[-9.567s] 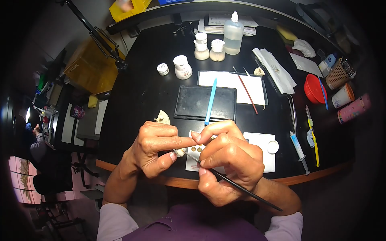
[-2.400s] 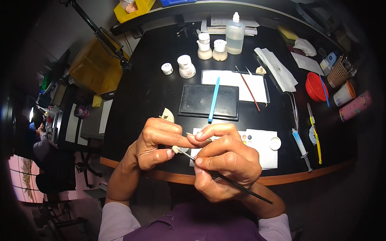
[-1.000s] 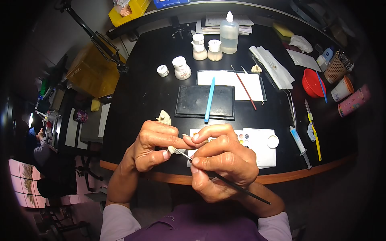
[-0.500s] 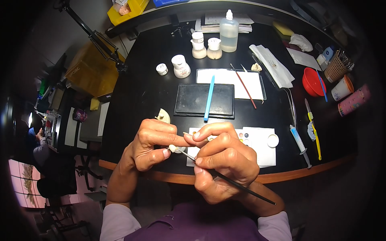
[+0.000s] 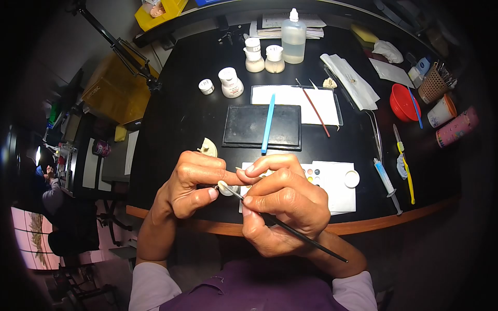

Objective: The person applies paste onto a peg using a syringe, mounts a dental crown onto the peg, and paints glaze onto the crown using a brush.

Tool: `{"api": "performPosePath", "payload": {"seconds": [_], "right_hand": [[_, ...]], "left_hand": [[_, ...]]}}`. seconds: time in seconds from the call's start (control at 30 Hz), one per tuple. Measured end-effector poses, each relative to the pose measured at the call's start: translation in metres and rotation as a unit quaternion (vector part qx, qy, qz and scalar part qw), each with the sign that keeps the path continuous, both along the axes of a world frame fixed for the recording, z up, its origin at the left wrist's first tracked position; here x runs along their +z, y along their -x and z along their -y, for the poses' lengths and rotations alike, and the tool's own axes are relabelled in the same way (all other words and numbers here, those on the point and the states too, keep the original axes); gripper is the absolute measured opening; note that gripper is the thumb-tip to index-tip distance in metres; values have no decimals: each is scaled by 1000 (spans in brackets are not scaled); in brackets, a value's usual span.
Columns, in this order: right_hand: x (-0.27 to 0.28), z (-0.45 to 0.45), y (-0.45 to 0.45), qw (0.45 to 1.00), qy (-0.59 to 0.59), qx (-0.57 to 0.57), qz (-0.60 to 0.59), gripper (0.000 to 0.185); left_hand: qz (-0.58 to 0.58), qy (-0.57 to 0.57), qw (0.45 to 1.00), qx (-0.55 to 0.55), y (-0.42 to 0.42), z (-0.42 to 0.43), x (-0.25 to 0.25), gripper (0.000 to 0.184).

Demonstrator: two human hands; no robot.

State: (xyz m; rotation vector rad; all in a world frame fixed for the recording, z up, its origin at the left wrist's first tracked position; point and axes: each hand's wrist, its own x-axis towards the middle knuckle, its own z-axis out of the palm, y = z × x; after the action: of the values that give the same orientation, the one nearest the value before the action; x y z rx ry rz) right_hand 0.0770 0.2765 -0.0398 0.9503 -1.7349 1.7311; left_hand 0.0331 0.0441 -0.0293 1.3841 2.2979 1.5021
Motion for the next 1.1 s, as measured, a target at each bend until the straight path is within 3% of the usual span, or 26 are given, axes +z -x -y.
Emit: {"api": "performPosePath", "payload": {"seconds": [0.27, 0.47, 1.1], "right_hand": [[-2, -6, -2, 999, -3, 45, 20, 16], [-3, 2, -1, 1000, 7, -8, 6, 22], [1, -2, -5, 999, 26, 22, 33, 24]], "left_hand": [[10, -6, 1000, -3, -1, 0, 0, 47], [1, 8, 1000, 1, 0, 1, 1, 48], [6, -5, 1000, 2, 0, 0, -1, 50]]}}
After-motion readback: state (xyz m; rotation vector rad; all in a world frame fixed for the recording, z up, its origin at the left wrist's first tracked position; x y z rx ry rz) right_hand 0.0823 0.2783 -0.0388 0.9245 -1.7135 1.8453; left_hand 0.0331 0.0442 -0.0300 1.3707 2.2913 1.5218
